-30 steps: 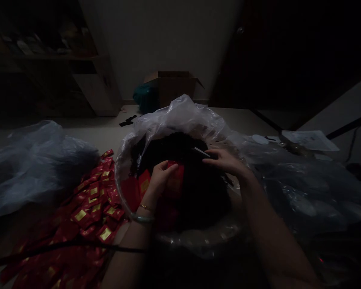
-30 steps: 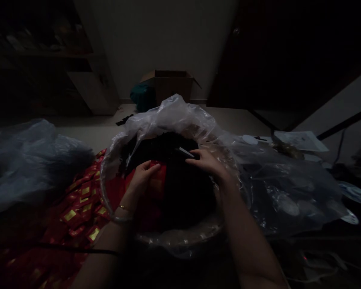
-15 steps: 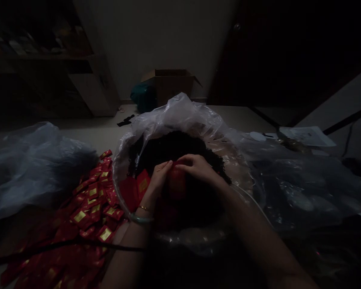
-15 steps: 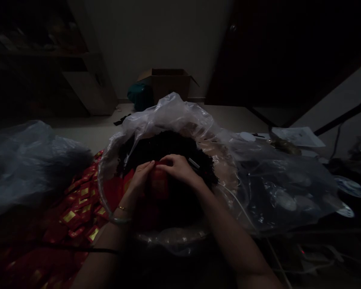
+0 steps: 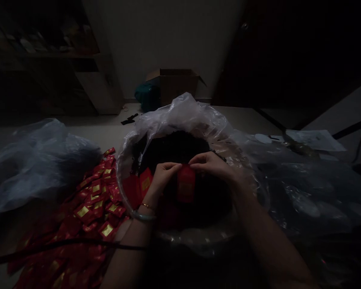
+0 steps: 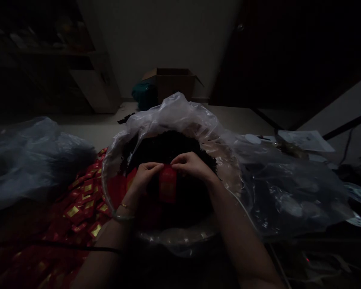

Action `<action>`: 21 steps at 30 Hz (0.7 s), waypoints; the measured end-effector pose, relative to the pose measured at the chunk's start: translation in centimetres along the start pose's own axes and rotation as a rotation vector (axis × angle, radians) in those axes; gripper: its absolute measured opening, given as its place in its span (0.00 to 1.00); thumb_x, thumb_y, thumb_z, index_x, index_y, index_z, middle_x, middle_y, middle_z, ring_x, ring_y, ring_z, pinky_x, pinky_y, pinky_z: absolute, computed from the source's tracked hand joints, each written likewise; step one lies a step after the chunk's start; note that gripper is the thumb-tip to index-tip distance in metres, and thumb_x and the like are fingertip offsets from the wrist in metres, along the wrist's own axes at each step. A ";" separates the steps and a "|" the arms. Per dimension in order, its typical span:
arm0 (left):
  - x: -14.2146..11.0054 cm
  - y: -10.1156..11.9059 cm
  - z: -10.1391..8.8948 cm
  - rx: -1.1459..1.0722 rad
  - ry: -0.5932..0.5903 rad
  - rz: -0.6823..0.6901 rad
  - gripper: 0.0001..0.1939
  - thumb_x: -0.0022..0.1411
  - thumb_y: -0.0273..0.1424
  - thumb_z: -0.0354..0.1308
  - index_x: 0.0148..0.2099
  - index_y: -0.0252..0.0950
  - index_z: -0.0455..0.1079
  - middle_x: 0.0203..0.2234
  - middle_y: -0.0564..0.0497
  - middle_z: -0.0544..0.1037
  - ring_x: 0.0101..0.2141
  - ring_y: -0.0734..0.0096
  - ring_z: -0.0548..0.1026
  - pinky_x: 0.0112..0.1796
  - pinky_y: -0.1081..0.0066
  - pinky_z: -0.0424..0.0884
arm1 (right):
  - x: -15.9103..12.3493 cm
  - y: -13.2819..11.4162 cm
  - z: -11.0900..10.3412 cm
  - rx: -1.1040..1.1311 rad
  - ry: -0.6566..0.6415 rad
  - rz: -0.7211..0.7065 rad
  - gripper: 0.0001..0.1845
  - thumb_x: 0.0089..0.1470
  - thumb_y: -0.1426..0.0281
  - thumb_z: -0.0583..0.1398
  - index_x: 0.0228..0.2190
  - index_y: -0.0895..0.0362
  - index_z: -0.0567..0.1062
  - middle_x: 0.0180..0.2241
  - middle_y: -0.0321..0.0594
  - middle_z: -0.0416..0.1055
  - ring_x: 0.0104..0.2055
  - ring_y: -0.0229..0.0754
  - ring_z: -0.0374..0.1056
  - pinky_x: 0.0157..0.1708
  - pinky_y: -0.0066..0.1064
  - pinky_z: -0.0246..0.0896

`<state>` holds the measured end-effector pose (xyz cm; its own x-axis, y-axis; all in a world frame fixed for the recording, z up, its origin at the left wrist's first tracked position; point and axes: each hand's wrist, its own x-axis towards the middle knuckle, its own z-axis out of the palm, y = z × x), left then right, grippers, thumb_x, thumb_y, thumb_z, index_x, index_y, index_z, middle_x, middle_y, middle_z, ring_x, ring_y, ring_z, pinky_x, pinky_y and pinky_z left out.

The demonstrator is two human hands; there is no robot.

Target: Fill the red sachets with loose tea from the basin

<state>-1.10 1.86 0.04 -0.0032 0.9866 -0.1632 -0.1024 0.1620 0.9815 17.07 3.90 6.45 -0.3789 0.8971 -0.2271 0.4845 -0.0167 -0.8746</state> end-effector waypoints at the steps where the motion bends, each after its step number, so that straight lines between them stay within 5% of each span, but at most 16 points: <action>1: 0.2 -0.1 -0.2 0.008 0.068 0.012 0.16 0.48 0.42 0.62 0.28 0.32 0.76 0.22 0.49 0.78 0.27 0.67 0.73 0.30 0.72 0.66 | -0.2 0.0 -0.5 0.002 0.033 -0.004 0.09 0.43 0.71 0.61 0.30 0.61 0.77 0.23 0.34 0.72 0.21 0.32 0.63 0.20 0.23 0.59; 4: 0.9 -0.6 -0.8 0.224 0.225 0.073 0.17 0.58 0.40 0.53 0.31 0.33 0.76 0.29 0.44 0.80 0.33 0.62 0.76 0.36 0.68 0.68 | -0.6 -0.1 -1.4 -0.021 0.240 -0.044 0.09 0.44 0.72 0.61 0.32 0.60 0.76 0.26 0.37 0.73 0.21 0.33 0.64 0.19 0.25 0.62; 8: 0.8 -1.2 -1.4 0.977 0.226 0.086 0.14 0.60 0.30 0.49 0.43 0.35 0.74 0.41 0.38 0.77 0.43 0.53 0.74 0.44 0.60 0.65 | -1.7 -1.5 0.0 0.068 0.463 -0.212 0.12 0.48 0.69 0.60 0.37 0.58 0.74 0.31 0.40 0.74 0.26 0.38 0.70 0.27 0.31 0.70; 13: 0.2 -0.3 -2.3 1.341 0.356 -0.004 0.20 0.62 0.24 0.41 0.52 0.31 0.68 0.45 0.32 0.72 0.46 0.47 0.70 0.42 0.57 0.66 | -3.4 -3.8 2.7 0.362 0.212 -0.456 0.22 0.52 0.66 0.60 0.50 0.51 0.67 0.44 0.41 0.72 0.45 0.43 0.71 0.43 0.38 0.72; 17: -0.1 0.5 -4.1 1.454 0.448 -0.057 0.20 0.62 0.24 0.40 0.52 0.28 0.67 0.45 0.30 0.71 0.45 0.44 0.70 0.41 0.57 0.65 | -2.5 -2.8 2.2 0.336 0.151 -0.378 0.17 0.53 0.68 0.59 0.46 0.54 0.70 0.45 0.43 0.72 0.46 0.43 0.71 0.44 0.39 0.71; 21: -0.4 0.1 -6.1 1.506 0.344 -0.160 0.19 0.62 0.26 0.40 0.48 0.26 0.69 0.42 0.29 0.73 0.43 0.43 0.72 0.39 0.57 0.65 | -0.9 -0.9 1.5 0.145 0.058 -0.265 0.16 0.51 0.71 0.59 0.44 0.58 0.72 0.41 0.44 0.74 0.44 0.43 0.72 0.45 0.39 0.69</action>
<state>-7.15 1.40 -0.40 -0.3319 0.9400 -0.0797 0.9344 0.3391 0.1087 15.75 2.48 6.83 -0.4293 0.9024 0.0379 0.2561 0.1619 -0.9530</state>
